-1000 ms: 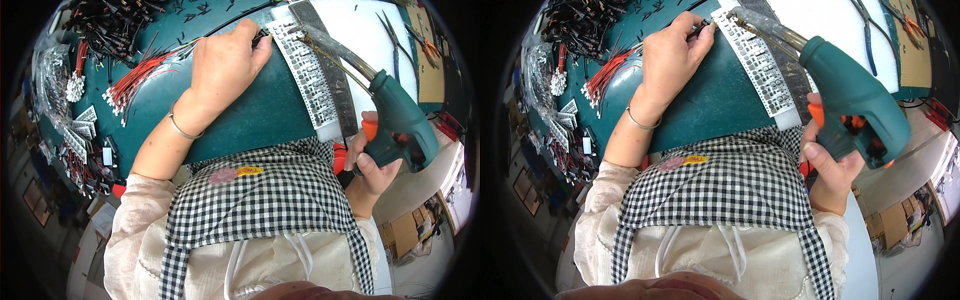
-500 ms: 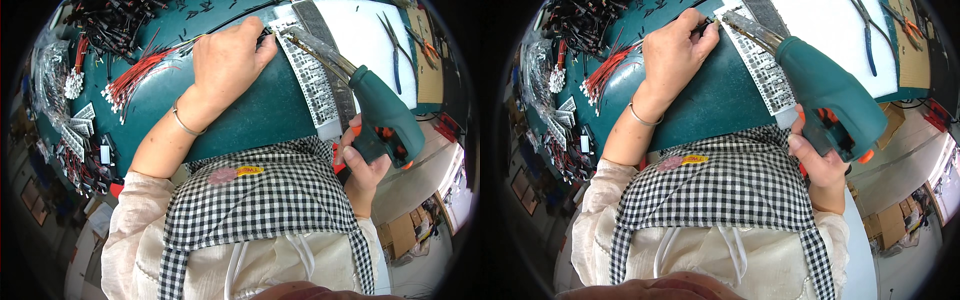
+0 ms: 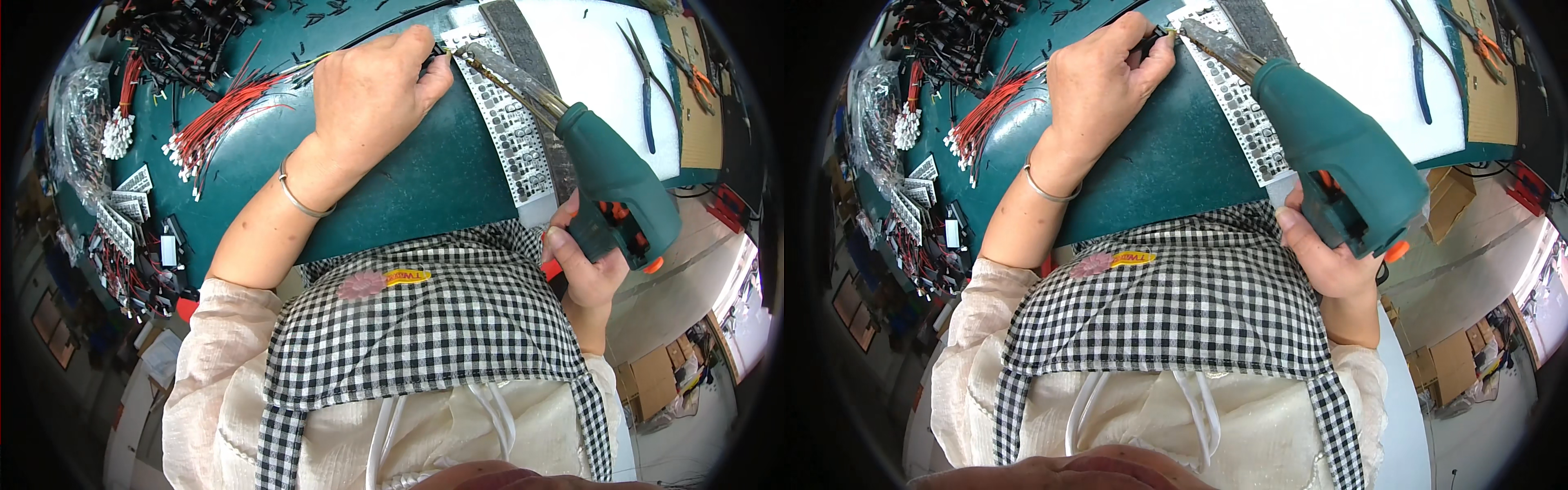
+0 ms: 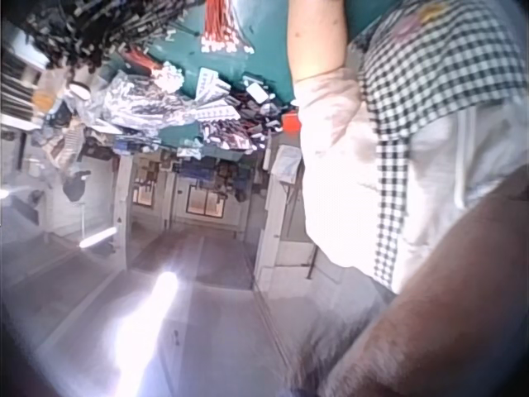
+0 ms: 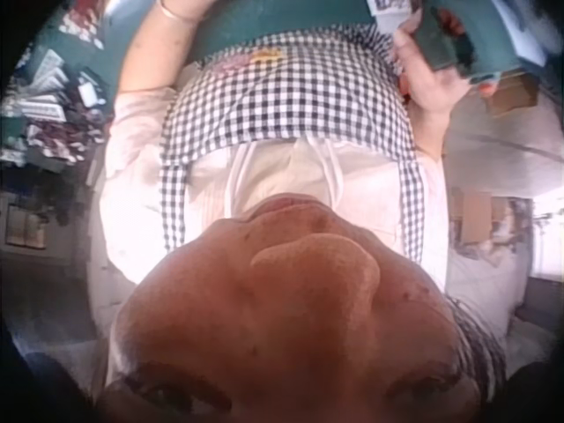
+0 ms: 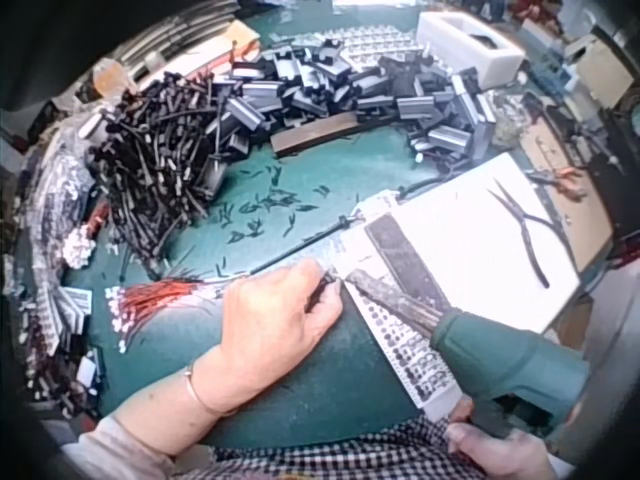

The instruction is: The person uses a soldering iron to attach wires to a circuit board. They repeatedly pick up individual wires, position them on the board, and apply heat to secure the connections. The person works methodically through a batch of wires, placing completed units on the table.

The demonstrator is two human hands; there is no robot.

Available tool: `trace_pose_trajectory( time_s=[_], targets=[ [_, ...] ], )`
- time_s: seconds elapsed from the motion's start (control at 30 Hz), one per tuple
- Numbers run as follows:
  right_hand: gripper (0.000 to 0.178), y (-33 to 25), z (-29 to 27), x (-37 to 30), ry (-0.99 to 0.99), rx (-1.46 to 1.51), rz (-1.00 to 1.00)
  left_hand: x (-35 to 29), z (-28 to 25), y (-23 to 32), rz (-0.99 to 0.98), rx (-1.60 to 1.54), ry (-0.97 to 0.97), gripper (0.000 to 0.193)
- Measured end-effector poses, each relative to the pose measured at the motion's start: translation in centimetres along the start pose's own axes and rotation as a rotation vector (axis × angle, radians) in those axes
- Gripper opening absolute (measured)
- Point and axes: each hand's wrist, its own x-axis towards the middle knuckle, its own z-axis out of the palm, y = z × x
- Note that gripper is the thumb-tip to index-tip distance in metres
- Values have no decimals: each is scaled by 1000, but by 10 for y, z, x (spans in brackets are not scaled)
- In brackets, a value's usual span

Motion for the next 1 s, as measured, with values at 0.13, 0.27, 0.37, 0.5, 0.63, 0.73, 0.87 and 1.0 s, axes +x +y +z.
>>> trace_pose_trajectory(
  time_s=[0.13, 0.27, 0.37, 0.5, 0.63, 0.73, 0.87, 1.0],
  targets=[
    [56, -1, -4, 4, 74, 85, -20, 0, -1, -1, 26, -8, 7, 22],
    [66, -11, -1, 8, 163, 154, -28, 1, -4, 0, 34, 3, 7, 21],
    [68, -9, -5, 8, 139, 206, -47, 0, -2, -2, 38, 27, -11, 20],
    [67, -6, -11, 5, 113, 232, -52, 3, -7, -2, 107, 22, -6, 16],
    [66, -5, -14, 3, 112, 245, -64, 3, -12, -6, 92, -110, -21, 12],
    [67, -3, -18, 0, 103, 244, -72, 4, -12, -13, 46, -241, -44, 12],
    [68, 1, -20, -4, 87, 243, -77, 4, -12, -11, -212, -439, -122, 11],
    [69, 1, -15, -4, 125, 184, -80, 3, -10, -10, -134, -390, -92, 12]
  ],
)
